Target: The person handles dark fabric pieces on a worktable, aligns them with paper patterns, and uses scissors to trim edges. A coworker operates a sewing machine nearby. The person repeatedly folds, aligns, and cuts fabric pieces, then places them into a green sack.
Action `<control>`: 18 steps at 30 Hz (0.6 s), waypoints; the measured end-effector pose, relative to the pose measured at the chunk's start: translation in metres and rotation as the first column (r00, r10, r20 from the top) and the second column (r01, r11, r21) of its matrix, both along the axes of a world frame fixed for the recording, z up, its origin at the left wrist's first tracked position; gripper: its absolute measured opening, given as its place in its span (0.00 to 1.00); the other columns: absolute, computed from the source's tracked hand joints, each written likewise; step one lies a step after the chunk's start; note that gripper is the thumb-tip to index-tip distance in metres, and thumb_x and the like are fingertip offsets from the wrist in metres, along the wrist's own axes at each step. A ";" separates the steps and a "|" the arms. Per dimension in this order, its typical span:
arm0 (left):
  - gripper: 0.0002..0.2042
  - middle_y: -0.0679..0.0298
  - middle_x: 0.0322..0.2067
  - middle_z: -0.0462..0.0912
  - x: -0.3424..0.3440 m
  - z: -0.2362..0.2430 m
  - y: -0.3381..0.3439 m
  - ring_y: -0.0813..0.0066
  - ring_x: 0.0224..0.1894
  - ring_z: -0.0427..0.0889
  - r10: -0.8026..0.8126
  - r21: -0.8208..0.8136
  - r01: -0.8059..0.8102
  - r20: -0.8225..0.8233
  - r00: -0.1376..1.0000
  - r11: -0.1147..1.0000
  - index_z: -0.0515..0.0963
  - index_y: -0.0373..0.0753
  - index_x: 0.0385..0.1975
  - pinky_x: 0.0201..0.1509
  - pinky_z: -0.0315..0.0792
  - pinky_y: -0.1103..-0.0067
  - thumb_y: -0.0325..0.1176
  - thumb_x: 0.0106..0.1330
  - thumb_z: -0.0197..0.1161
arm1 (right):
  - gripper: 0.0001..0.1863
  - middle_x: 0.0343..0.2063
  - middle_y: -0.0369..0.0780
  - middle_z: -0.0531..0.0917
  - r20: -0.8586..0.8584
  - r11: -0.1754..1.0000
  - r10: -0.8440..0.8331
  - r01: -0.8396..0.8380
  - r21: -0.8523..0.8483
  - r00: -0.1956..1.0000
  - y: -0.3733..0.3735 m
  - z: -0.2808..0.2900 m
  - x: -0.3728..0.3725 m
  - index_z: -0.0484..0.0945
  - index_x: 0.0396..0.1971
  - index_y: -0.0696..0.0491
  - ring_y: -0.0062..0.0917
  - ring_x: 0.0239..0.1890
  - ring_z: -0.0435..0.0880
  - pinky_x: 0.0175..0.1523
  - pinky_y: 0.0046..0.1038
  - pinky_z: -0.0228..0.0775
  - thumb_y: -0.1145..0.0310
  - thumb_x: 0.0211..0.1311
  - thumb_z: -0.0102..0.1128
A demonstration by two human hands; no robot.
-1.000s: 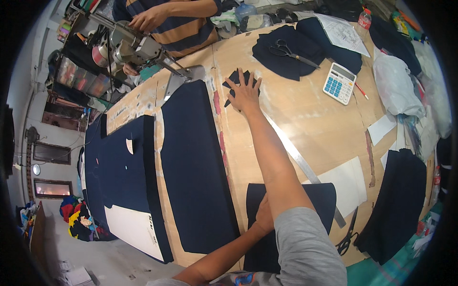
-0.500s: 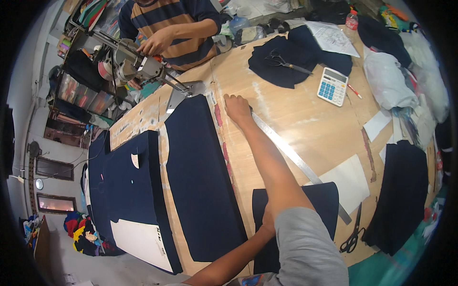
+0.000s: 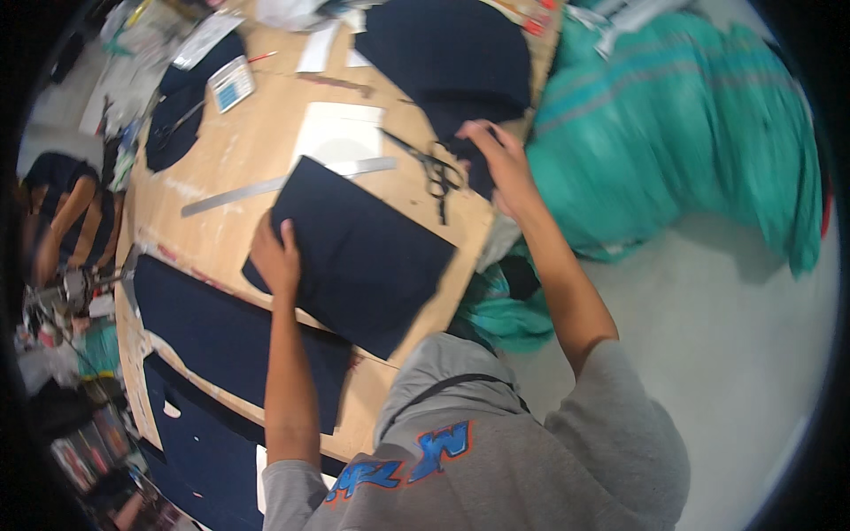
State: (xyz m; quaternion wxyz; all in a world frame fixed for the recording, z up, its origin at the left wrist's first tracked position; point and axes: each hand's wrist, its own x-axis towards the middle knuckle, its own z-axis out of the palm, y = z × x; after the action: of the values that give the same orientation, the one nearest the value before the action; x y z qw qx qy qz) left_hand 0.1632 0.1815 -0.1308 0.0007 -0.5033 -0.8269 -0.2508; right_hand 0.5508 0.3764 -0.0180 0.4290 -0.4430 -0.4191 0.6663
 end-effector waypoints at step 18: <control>0.33 0.37 0.80 0.59 0.229 0.009 -0.224 0.38 0.82 0.58 -0.025 -0.210 0.059 0.159 0.987 0.976 0.56 0.32 0.83 0.85 0.53 0.53 0.42 0.85 0.56 | 0.39 0.77 0.48 0.71 0.707 0.624 -0.289 0.688 -0.372 0.645 -0.238 -0.307 0.311 0.65 0.80 0.48 0.47 0.74 0.73 0.72 0.58 0.68 0.45 0.79 0.64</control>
State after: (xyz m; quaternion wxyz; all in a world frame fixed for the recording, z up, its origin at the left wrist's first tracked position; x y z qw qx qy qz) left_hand 0.3925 -0.0423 -0.1222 -0.1233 -0.4967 -0.8359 -0.1986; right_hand 0.8616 0.1387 -0.3247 0.2832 -0.8399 -0.1432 0.4403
